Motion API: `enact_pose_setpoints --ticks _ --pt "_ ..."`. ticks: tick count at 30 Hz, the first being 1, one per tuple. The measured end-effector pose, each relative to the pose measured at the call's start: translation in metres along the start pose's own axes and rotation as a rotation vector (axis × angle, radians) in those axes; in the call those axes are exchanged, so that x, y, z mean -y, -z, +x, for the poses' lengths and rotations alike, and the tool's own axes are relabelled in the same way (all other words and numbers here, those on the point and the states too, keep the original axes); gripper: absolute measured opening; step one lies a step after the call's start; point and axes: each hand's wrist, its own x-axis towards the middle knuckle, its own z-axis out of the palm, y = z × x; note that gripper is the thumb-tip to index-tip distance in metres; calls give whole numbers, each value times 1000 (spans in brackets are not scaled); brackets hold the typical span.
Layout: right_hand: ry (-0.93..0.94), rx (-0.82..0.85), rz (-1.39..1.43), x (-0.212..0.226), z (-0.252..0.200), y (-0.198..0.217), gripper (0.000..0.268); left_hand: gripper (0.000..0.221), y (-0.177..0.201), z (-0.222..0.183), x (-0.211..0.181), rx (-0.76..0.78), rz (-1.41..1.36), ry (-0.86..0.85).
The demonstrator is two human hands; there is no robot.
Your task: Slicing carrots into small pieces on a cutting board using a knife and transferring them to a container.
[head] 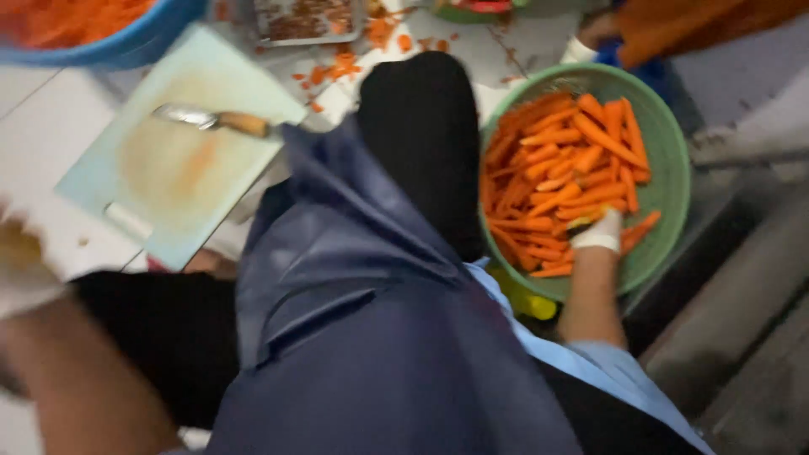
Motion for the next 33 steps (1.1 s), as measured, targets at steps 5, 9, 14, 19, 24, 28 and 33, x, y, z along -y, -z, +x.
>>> enact_pose_setpoints --ticks 5,9,14,19,24,28,33 --pt "-701 708 79 180 -116 -158 24 17 -244 21 40 -513 709 -194" --pt "-571 1535 38 187 -195 -238 72 23 -319 23 85 -169 752 -111" --pt "-236 1825 -143 78 -385 -283 69 56 -278 15 167 -9 -53 149" --pt "-325 2008 -393 32 -439 -317 77 42 -222 15 146 -609 -380 265" --pt "-347 1609 -654 -73 -409 -354 14 35 -165 48 167 -771 1344 429" --pt "131 1742 -1108 -75 -448 -367 17 55 -140 67 223 -454 1824 423" --pt "964 1884 -1601 -121 -465 -372 39 67 -133 72 234 -625 2118 -198"
